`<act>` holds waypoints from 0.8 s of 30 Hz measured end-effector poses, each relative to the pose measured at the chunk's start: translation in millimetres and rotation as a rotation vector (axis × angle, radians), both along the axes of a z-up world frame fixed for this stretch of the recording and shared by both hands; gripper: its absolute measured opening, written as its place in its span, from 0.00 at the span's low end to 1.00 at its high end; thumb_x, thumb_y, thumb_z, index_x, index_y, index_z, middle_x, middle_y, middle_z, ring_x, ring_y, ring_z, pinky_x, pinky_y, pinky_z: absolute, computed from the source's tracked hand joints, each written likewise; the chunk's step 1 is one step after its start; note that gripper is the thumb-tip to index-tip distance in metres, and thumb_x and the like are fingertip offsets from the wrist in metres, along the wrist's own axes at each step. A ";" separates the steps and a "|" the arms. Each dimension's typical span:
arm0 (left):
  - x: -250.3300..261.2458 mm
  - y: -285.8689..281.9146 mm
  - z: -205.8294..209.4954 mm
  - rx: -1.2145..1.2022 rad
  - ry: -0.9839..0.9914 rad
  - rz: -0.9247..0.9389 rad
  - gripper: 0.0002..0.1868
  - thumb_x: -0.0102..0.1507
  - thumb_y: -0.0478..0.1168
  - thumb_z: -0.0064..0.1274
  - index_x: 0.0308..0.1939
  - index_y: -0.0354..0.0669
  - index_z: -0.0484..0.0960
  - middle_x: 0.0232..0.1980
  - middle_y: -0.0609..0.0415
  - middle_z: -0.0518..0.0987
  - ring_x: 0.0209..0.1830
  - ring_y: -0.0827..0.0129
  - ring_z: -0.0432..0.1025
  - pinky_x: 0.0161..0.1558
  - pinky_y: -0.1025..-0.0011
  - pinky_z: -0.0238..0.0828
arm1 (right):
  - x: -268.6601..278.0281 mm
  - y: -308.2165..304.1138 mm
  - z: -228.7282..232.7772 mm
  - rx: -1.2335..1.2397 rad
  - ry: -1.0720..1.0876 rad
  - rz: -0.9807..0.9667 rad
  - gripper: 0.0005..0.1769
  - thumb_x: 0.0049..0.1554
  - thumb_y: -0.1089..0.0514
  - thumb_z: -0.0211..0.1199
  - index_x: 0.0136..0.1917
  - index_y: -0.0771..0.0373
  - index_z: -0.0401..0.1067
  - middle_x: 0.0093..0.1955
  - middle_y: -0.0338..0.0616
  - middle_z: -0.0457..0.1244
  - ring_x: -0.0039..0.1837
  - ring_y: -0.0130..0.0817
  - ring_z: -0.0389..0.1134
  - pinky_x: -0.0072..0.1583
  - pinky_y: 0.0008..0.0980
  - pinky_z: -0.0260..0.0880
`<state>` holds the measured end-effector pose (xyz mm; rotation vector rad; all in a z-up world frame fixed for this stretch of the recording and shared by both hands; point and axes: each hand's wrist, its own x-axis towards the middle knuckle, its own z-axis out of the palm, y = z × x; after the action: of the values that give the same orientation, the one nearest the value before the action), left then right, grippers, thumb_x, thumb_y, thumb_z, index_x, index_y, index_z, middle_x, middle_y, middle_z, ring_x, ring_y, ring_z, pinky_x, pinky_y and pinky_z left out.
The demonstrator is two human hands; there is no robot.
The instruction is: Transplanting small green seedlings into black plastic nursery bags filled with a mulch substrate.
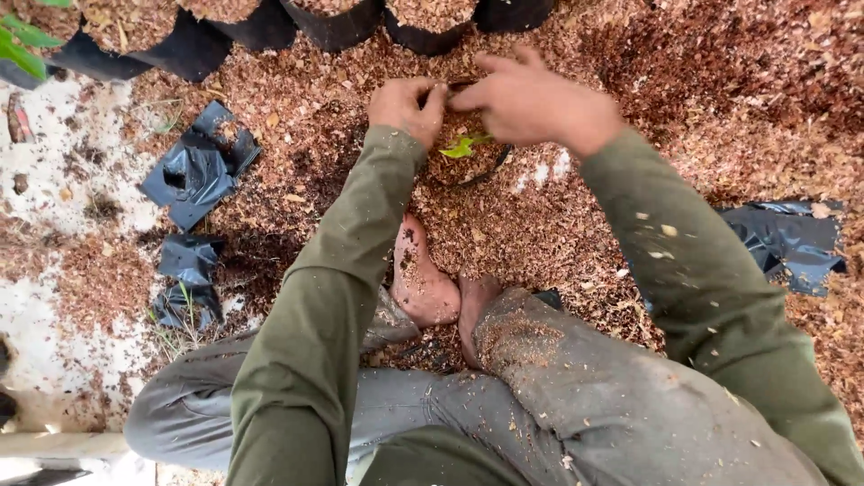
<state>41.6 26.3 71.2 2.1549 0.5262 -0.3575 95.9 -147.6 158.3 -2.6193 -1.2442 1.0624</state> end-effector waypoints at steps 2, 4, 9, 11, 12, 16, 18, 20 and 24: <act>-5.3 0.3 -17.5 0.061 -0.128 -0.028 0.13 0.64 0.42 0.53 0.50 0.52 0.87 0.41 0.56 0.87 0.21 0.77 0.67 0.27 0.76 0.72 | 1.9 8.4 -20.8 -0.007 -0.021 -0.010 0.42 0.46 0.73 0.48 0.73 0.53 0.65 0.77 0.45 0.55 0.83 0.47 0.43 0.79 0.63 0.27; -10.8 0.1 -24.3 0.128 -0.259 -0.046 0.12 0.64 0.41 0.52 0.46 0.51 0.89 0.34 0.57 0.86 0.28 0.71 0.72 0.36 0.69 0.75 | 5.8 11.1 -22.9 -0.007 -0.045 -0.010 0.41 0.44 0.74 0.50 0.71 0.54 0.68 0.73 0.50 0.60 0.82 0.49 0.47 0.79 0.68 0.30; -34.6 6.8 -10.4 -0.118 -0.237 -0.017 0.20 0.67 0.49 0.49 0.58 0.44 0.79 0.56 0.48 0.82 0.57 0.60 0.76 0.58 0.56 0.76 | 8.7 -26.7 17.0 0.328 -0.009 -0.117 0.37 0.50 0.76 0.43 0.66 0.56 0.76 0.64 0.48 0.68 0.54 0.49 0.70 0.60 0.44 0.71; -38.3 6.2 0.1 -0.107 -0.103 -0.061 0.21 0.66 0.46 0.51 0.62 0.48 0.77 0.64 0.49 0.76 0.65 0.59 0.68 0.65 0.55 0.65 | -7.2 -41.5 21.3 0.296 -0.047 -0.115 0.36 0.50 0.75 0.44 0.67 0.54 0.75 0.67 0.51 0.65 0.65 0.53 0.63 0.68 0.48 0.61; -40.9 8.0 6.3 -0.087 0.028 -0.104 0.24 0.64 0.44 0.53 0.65 0.53 0.74 0.72 0.51 0.69 0.74 0.58 0.61 0.73 0.53 0.55 | -15.8 -47.2 23.3 0.275 -0.087 -0.109 0.36 0.50 0.73 0.46 0.68 0.52 0.74 0.69 0.53 0.63 0.75 0.57 0.57 0.76 0.53 0.50; -31.2 -7.0 -15.2 0.017 -0.166 0.030 0.15 0.61 0.32 0.56 0.53 0.43 0.81 0.49 0.52 0.85 0.48 0.65 0.80 0.53 0.64 0.79 | -23.1 -43.5 -32.7 -0.106 -0.191 -0.138 0.18 0.55 0.75 0.52 0.48 0.59 0.77 0.42 0.43 0.70 0.59 0.41 0.70 0.79 0.70 0.39; -30.3 -10.2 5.0 0.029 -0.061 0.032 0.13 0.63 0.33 0.55 0.52 0.44 0.81 0.48 0.52 0.85 0.44 0.65 0.81 0.50 0.66 0.82 | -18.5 -52.9 -11.6 0.090 -0.098 -0.206 0.21 0.61 0.71 0.48 0.56 0.58 0.80 0.41 0.46 0.70 0.40 0.36 0.65 0.52 0.40 0.69; -42.1 -0.6 30.0 -0.069 0.002 0.057 0.16 0.64 0.40 0.54 0.56 0.44 0.80 0.58 0.51 0.80 0.57 0.63 0.74 0.59 0.62 0.74 | -22.1 -59.9 -16.6 0.313 -0.147 -0.272 0.15 0.62 0.68 0.52 0.56 0.62 0.78 0.47 0.48 0.69 0.44 0.38 0.66 0.52 0.39 0.70; -32.0 4.5 1.6 -0.060 0.065 0.110 0.11 0.62 0.35 0.58 0.48 0.47 0.86 0.49 0.55 0.86 0.47 0.71 0.80 0.55 0.73 0.80 | -31.1 -43.3 -7.2 0.195 0.018 -0.648 0.31 0.68 0.43 0.52 0.73 0.68 0.61 0.61 0.62 0.64 0.55 0.50 0.70 0.55 0.46 0.75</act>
<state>9.6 30.8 72.8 2.0530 0.6596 -0.3790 64.8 -190.9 151.1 -2.5512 -0.3960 0.7885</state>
